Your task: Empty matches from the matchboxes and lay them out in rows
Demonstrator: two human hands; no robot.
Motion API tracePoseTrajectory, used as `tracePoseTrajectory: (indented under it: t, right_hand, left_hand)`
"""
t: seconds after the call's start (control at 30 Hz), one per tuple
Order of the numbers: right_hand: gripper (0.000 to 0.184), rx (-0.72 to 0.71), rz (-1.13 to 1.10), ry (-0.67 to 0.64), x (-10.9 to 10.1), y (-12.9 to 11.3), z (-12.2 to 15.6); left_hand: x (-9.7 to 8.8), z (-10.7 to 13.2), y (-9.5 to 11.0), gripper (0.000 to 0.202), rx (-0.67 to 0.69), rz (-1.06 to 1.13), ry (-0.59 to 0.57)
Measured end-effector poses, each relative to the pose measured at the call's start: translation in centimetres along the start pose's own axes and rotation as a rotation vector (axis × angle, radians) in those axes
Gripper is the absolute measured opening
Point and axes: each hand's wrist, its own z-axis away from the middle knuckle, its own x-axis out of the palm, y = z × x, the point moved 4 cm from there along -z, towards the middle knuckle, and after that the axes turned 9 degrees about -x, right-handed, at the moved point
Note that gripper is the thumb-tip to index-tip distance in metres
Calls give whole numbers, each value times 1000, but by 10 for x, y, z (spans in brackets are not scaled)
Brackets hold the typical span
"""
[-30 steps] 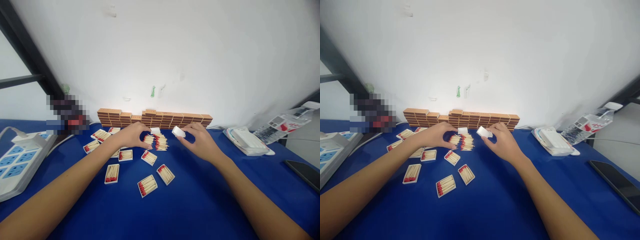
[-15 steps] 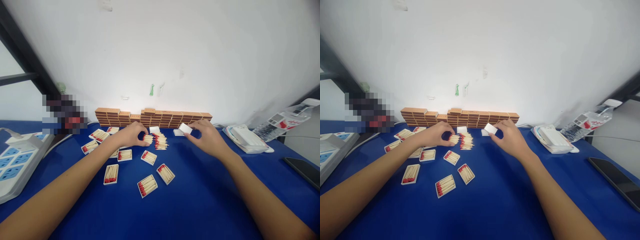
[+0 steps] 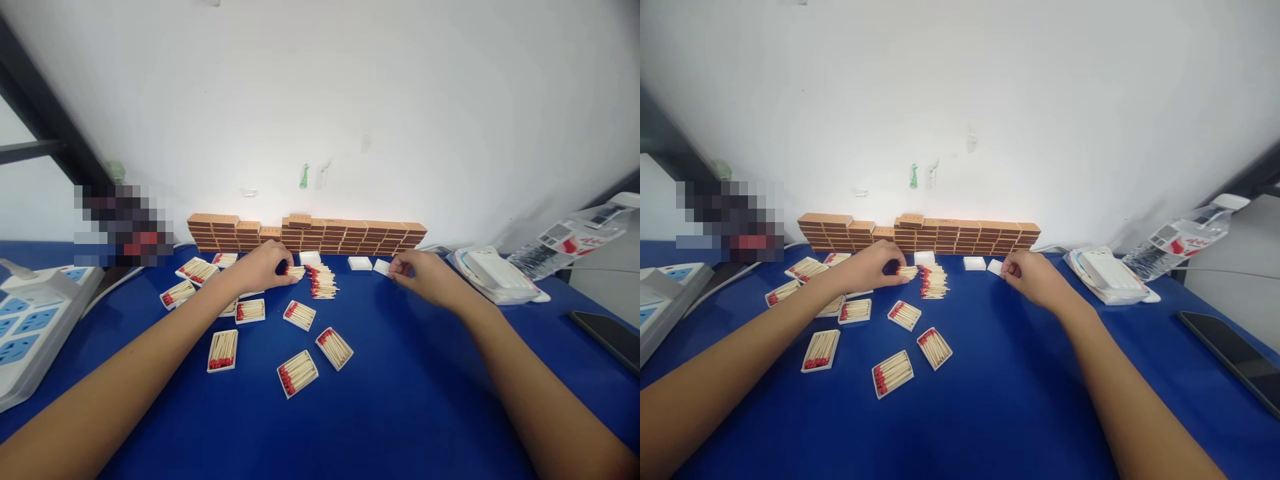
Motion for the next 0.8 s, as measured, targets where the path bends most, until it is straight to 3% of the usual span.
tracePoseTrajectory:
  t: [0.27,0.43,0.63,0.8]
  right_hand:
    - [16,-36,79,92,5,-4,-1]
    - [20,-225,138,199,21,-28,-5]
    - [17,-334,154,184,40,-43,-9]
    - [16,-358,108,217,33,-51,-9]
  left_hand:
    - [-3,3,4,45,-7,-12,-22]
    - [-4,4,6,49,-16,-20,-29]
    - [-2,4,7,49,-8,-22,-20]
    - [0,2,10,39,51,10,26]
